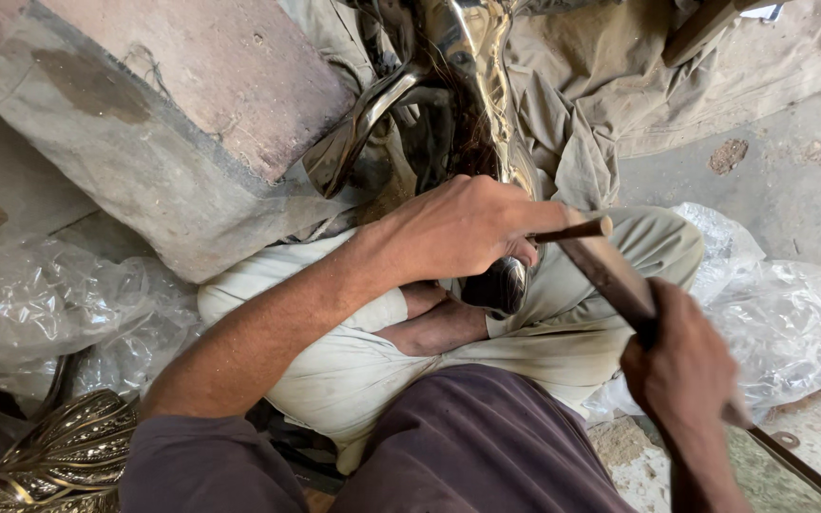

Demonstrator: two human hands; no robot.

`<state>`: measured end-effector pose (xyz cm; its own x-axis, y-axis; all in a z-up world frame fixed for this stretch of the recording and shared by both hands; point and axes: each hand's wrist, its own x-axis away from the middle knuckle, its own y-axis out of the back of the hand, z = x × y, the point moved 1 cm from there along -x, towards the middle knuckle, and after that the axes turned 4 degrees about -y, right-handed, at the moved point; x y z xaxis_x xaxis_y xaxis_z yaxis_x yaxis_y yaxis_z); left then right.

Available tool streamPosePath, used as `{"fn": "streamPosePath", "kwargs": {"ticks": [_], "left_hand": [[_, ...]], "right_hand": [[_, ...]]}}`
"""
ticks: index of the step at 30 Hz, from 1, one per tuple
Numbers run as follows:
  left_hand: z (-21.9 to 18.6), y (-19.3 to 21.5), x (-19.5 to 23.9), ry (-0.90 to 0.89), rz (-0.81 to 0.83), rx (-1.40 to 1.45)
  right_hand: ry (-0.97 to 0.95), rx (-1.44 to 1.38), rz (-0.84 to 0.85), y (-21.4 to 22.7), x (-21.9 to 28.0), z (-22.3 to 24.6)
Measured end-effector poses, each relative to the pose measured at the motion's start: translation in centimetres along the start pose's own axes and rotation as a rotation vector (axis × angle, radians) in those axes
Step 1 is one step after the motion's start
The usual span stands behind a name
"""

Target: The person sits on the floor and uses a chisel and hammer to engrave decorative patterns onto a polished metal object. They repeatedly position the chisel and strike it with the hammer to create fine lines and shapes on the surface.

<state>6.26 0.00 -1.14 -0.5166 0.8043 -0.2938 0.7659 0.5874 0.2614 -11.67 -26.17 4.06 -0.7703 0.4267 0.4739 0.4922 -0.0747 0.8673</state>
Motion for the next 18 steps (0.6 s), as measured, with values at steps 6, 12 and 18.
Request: {"fn": "streamPosePath", "kwargs": {"ticks": [6, 12, 18], "left_hand": [[-0.6, -0.2, 0.1, 0.043, 0.049, -0.091], [-0.7, -1.3, 1.0, 0.011, -0.034, -0.207], [-1.2, -2.2, 2.6, 0.129, -0.29, -0.238]], "right_hand": [[0.349, -0.91, -0.428, 4.5, 1.8, 0.6], [0.252, -0.609, -0.371, 6.2, -0.8, -0.3], [0.536, -0.021, -0.393, 11.6, -3.2, 2.6]]}}
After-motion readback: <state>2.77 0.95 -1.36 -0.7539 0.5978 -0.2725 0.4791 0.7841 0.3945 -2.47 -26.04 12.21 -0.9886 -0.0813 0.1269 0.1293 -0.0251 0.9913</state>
